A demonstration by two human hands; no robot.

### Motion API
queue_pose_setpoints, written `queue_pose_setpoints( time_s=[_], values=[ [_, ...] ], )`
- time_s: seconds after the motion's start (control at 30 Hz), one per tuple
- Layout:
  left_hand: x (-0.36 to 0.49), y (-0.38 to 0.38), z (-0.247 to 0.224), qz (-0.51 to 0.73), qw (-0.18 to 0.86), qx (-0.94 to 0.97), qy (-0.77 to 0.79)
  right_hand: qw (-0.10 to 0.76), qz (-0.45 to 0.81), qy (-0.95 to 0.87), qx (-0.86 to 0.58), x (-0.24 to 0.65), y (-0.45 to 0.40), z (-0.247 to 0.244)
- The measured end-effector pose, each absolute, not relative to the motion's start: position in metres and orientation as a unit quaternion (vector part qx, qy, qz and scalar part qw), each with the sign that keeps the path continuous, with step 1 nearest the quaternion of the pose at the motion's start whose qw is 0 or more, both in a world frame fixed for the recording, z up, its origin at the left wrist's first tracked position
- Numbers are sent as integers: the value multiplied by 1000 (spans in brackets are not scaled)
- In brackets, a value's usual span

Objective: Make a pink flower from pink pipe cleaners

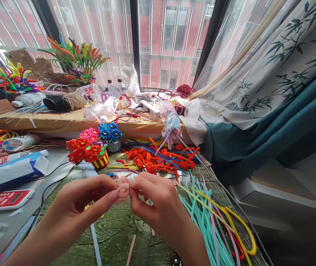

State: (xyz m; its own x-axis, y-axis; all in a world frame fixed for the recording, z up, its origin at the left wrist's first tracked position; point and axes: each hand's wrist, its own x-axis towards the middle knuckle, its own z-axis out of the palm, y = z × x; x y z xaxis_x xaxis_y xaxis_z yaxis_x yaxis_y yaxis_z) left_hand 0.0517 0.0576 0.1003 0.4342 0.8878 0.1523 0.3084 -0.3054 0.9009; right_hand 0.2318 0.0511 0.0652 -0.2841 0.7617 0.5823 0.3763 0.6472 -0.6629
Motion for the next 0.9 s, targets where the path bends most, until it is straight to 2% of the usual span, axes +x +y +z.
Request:
queue_pose_setpoints(
  time_s=[0.33, 0.67, 0.9],
  values=[
    [53, 60, 105, 327, 475, 676, 459, 430, 147, -809, -372, 231, 53, 64],
    [49, 60, 105, 314, 472, 685, 458, 401, 233, -809, -361, 235, 52, 67],
    [49, 58, 106, 325, 461, 690, 453, 420, 220, -810, -345, 233, 51, 69]
  ],
)
